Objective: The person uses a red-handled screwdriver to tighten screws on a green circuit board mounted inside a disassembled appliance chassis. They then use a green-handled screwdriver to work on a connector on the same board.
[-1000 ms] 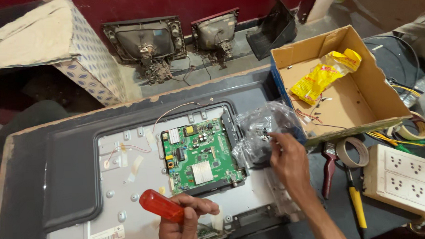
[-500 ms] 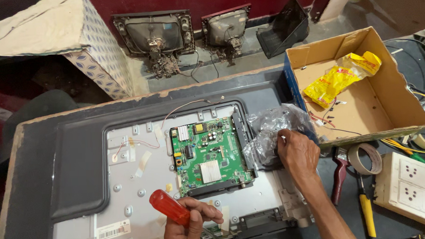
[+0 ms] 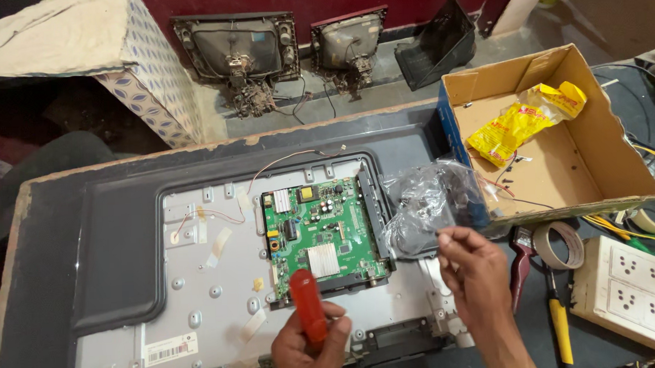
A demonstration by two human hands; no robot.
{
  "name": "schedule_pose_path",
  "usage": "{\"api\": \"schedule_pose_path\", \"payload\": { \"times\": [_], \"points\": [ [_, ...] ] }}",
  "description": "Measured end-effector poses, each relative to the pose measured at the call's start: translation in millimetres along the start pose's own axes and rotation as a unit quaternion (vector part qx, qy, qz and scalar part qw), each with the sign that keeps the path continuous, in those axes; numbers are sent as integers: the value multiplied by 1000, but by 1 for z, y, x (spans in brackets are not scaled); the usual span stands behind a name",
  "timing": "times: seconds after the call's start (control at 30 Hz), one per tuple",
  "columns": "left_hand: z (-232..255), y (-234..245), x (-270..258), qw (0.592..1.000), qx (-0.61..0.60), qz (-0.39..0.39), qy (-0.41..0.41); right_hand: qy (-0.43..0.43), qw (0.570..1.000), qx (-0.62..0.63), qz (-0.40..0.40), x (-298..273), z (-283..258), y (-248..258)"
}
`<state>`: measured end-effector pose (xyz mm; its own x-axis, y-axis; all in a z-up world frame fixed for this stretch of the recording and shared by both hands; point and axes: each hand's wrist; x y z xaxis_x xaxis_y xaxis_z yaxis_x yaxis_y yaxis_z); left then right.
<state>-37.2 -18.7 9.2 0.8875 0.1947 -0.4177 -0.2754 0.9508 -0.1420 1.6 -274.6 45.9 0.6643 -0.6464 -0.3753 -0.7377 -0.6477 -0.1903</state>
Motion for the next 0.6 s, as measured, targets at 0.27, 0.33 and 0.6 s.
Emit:
{"api": "schedule_pose_path", "payload": {
  "times": [0.27, 0.33, 0.6],
  "points": [
    [33, -29, -22, 997, -28, -55, 52, -69, 995, -51, -53, -69, 7, -5],
    [38, -28, -25, 997, -9, -41, 69, 4, 992, -126, -22, -89, 21, -8],
    [-6, 11, -34, 998, -45, -16, 51, 247, 915, -311, -65, -143, 55, -12]
  ]
}}
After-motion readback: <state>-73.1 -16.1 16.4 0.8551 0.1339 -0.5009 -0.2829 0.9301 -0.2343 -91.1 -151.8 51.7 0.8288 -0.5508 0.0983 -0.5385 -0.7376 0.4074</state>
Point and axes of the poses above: each hand's wrist, its own x-axis towards the middle knuckle, its own y-axis out of the back of the hand, z = x × y, and after that the axes turned 13 degrees about z, right-handed
